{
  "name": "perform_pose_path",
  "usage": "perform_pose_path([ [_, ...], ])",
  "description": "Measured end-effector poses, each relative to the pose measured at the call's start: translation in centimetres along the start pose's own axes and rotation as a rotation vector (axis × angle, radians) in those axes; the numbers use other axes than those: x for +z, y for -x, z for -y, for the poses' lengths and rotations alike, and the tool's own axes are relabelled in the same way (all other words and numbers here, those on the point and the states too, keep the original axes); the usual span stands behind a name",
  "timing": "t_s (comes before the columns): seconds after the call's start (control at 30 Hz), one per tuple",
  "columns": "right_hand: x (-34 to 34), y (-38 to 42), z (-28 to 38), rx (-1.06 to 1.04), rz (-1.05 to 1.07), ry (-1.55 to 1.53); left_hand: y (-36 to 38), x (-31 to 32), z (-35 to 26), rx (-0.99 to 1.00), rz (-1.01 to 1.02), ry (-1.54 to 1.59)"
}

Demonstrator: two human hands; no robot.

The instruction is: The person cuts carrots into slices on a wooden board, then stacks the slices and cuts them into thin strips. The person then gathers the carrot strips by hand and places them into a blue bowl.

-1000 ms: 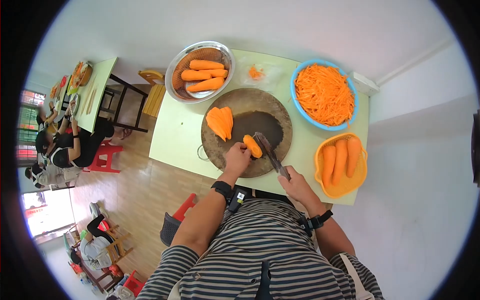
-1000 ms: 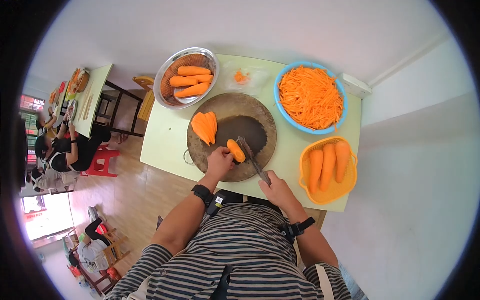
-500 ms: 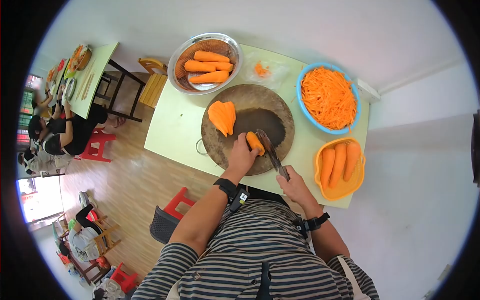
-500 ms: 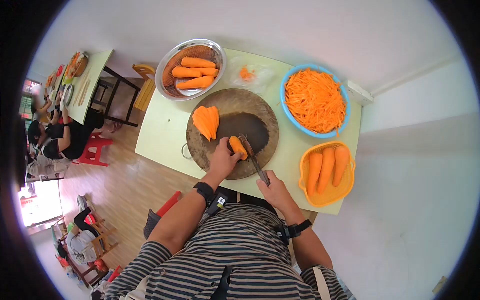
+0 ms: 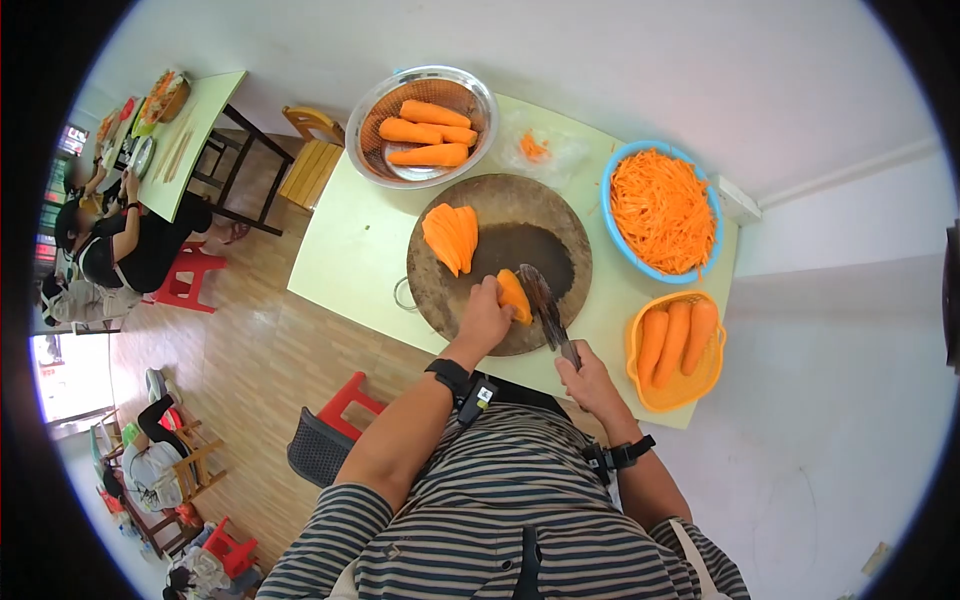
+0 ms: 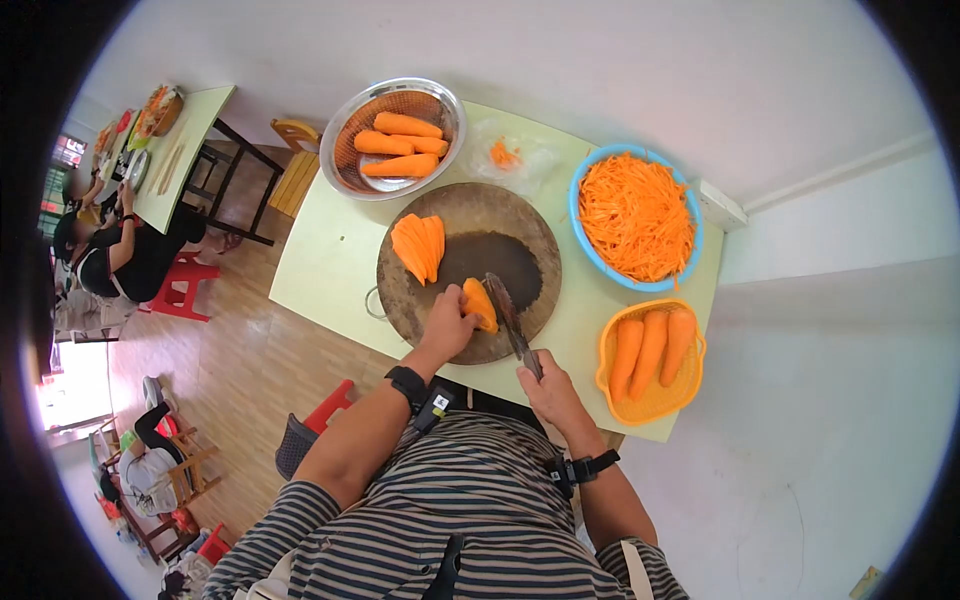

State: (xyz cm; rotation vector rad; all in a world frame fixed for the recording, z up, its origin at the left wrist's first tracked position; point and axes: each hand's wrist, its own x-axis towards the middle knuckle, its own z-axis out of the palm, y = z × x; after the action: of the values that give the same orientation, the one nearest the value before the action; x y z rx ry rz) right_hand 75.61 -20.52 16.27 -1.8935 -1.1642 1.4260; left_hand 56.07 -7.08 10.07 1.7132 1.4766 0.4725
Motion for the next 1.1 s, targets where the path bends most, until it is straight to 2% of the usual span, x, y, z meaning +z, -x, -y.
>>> perform_pose_path([
  [0.1, -0.1, 0.2, 0.7, 0.021, -0.022, -0.029, -0.3, -1.1, 1.9, -0.067, 0.020, 0.154],
  [0.17, -0.4, 0.5, 1.9, 0.089, 0.001, -0.070, -0.4, -2.7, 3.0, -0.263, 0.087, 0.364],
  [0.3, -0.4, 0.5, 1.9, 0.118, -0.004, -0.072, -0.4, -4.8, 4.7, -0.271, -0.013, 0.331],
  [0.4, -0.4, 0.4, 1.6, 0.104, -0.005, -0.087, 0.0, -5.2, 5.1, -0.144, -0.147, 0.034],
  [0.43, -0.5, 0.4, 1.7, 0.110, 0.002, -0.087, 0.3, -4.9, 5.0, -0.143, -0.147, 0.034],
  [0.5, -0.6, 0.3, 1.4, 0.118, 0.007, -0.085, 1.1, -4.0, 4.1, 0.081, -0.320, -0.103],
  [0.63, -0.3, 0.1, 0.7, 0.022, -0.009, -0.017, 1.7, -2.9, 0.8, 0.203, -0.154, -0.152],
  [0.7, -0.2, 0.4, 1.1, 0.015, -0.009, 0.006, 1.2, -2.5, -0.6, 0.462, -0.060, -0.419],
  [1.1, -0.6, 0.7, 2.5, 0.031, -0.055, -0.024, 0.7, 0.3, 0.0, 0.424, -0.179, -0.369],
])
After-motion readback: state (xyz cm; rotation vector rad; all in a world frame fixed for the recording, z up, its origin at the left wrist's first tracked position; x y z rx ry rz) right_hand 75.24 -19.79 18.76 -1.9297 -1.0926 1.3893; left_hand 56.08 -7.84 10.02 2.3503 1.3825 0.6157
